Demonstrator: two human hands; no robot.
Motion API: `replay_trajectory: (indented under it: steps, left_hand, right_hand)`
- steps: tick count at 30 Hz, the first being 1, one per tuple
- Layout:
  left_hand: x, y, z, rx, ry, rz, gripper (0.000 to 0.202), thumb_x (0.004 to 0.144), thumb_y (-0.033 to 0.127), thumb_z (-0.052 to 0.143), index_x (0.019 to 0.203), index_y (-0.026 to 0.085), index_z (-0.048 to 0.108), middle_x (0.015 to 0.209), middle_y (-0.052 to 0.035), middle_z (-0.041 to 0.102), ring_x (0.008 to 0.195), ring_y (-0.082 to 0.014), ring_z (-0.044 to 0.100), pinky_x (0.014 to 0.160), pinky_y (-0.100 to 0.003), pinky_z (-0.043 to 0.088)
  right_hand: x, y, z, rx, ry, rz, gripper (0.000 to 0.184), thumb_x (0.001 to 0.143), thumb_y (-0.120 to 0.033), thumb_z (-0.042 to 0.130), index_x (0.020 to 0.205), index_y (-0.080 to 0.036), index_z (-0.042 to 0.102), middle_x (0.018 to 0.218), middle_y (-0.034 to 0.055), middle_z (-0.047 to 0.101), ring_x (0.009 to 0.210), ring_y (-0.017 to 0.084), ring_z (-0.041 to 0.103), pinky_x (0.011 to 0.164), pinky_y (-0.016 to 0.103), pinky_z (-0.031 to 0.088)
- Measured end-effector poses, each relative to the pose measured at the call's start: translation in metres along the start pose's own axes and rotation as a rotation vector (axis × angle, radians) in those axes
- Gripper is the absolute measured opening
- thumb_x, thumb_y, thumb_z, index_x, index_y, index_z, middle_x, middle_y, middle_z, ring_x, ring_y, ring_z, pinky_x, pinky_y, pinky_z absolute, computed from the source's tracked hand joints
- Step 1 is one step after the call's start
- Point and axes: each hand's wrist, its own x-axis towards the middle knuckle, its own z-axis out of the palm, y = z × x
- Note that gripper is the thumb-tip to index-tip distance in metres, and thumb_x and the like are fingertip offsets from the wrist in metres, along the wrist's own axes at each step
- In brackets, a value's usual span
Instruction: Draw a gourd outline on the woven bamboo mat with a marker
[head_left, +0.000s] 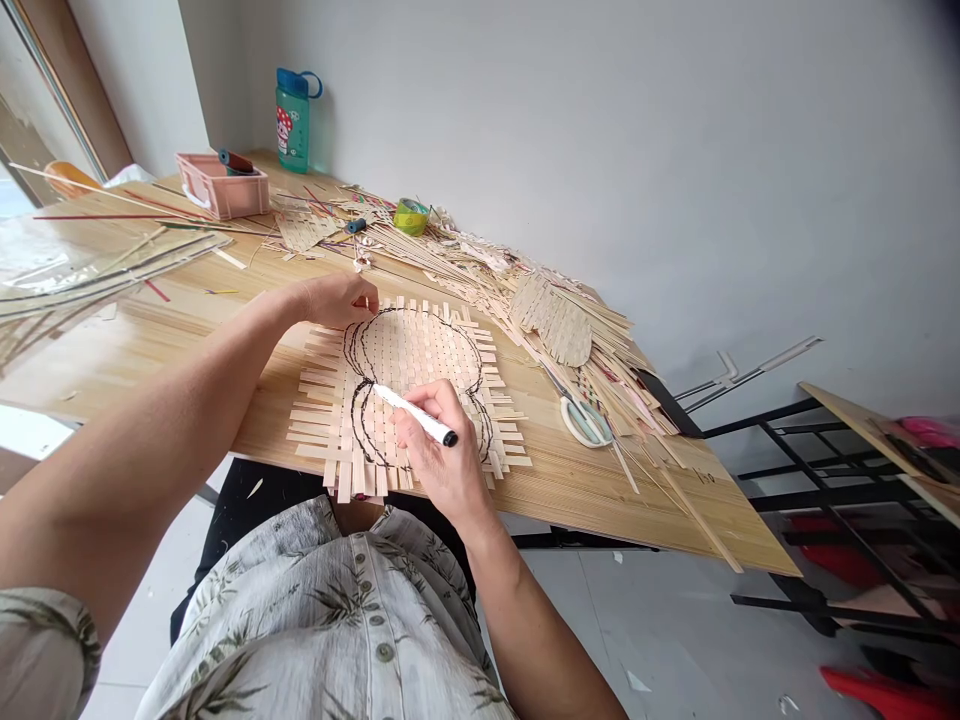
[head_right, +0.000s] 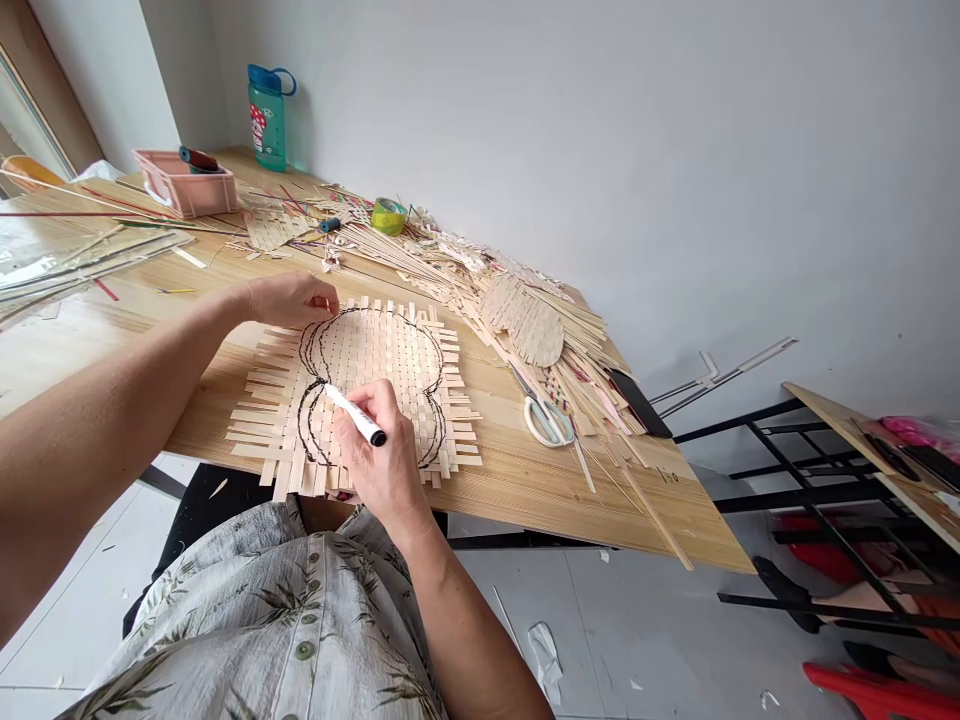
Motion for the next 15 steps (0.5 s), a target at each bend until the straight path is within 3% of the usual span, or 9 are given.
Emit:
replay_trajectory:
  steps: [15]
  left_hand:
    - [0.0001, -0.0003, 0.0005, 0.016, 0.0, -0.009, 0.029, 0.103, 0.042, 0.064, 0.109, 0.014, 0.067, 0.095, -0.0037, 0.067, 0.083, -0.0176, 0.065, 0.083, -0.037, 0.058]
  right_hand:
    - [-0.0022, -0.0011, -0.0013, 0.067, 0.009, -0.024, 0.014, 0.098, -0.036, 0.061, 0.095, -0.024, 0.054, 0.07, -0.0051, 0.061, 0.06, 0.013, 0.061, 0.054, 0.027, 0.048]
